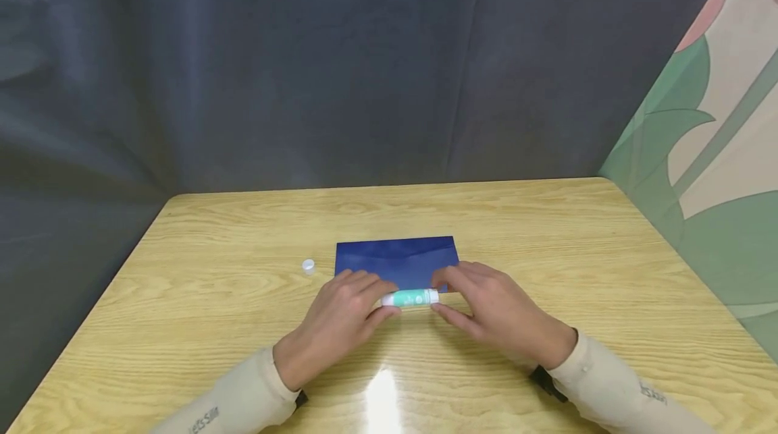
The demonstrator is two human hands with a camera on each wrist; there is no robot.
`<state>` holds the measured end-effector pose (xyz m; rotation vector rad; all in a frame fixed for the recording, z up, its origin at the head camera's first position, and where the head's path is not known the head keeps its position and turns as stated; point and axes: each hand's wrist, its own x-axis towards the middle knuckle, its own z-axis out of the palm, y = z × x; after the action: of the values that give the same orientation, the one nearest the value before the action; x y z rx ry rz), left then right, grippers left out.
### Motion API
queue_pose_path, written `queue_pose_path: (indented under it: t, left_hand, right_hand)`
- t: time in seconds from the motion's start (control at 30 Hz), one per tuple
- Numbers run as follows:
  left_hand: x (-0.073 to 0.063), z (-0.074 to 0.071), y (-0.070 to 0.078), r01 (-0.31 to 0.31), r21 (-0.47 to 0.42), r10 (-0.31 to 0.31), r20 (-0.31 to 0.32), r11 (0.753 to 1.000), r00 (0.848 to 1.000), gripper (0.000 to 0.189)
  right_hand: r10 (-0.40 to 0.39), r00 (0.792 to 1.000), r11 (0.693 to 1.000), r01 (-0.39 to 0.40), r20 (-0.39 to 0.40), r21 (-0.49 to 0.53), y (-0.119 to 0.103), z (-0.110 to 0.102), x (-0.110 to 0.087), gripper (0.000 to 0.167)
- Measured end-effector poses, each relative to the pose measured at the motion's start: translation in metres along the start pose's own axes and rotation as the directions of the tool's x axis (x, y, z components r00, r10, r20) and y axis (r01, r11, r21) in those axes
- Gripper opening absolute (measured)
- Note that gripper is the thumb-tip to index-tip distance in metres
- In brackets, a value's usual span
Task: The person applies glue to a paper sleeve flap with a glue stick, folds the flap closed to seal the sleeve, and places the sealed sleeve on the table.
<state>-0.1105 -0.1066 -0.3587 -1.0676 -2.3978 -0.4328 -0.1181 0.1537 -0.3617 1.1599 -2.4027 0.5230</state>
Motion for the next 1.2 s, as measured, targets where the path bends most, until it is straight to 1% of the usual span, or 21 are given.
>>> queue_pose_path:
  t: [0.17,0.3,0.6,0.7,0.87,1.03,1.2]
  left_hand:
    - [0.0007,0.0012,0.0023,-0.002,-0.006,0.002,-0.037,1.000,0.999,0.029]
    - [0.0011,0.0017,0.0034,-0.012,0.006,0.012,-0.071,1.000,0.997,0.029]
    - [0.0024,0.0015,0.0041,-0.001,-0.013,0.000,-0.106,1.000,0.994,0.029]
    - [0.0029,0.0005,0.0040,0.001,-0.015,-0.003,-0.118,1.000,0.993,0.029]
    - [0.0025,0.0003,0.0034,-0.012,-0.013,0.011,-0.121,1.000,0.993,0.028]
    - [0.0020,0.0004,0.0024,-0.043,-0.006,0.042,-0.116,0.999,0.992,0.027]
    - [0.0025,-0.0006,0.0022,-0.060,0.002,0.060,-0.099,0.998,0.993,0.025]
  right_hand:
    - [0.039,0.998,0.999,-0.039,0.053,-0.009,-0.0021,0.0003,-0.0021,0.019]
    - [0.045,0.995,0.999,-0.043,0.089,-0.026,-0.0031,0.0004,-0.0024,0.015]
    - [0.066,0.991,0.998,-0.065,0.119,-0.009,-0.0041,-0.0005,-0.0017,0.009]
    - [0.071,0.991,0.997,-0.071,0.111,-0.005,-0.0043,-0.0001,-0.0019,0.008]
    - [0.089,0.990,0.996,-0.090,0.111,0.002,-0.0045,0.0008,-0.0027,0.006]
    - [0.104,0.987,0.994,-0.106,0.125,0.010,-0.0046,0.0002,-0.0021,0.005]
    - [0.107,0.986,0.994,-0.109,0.130,0.012,-0.0042,-0.0005,-0.0018,0.004]
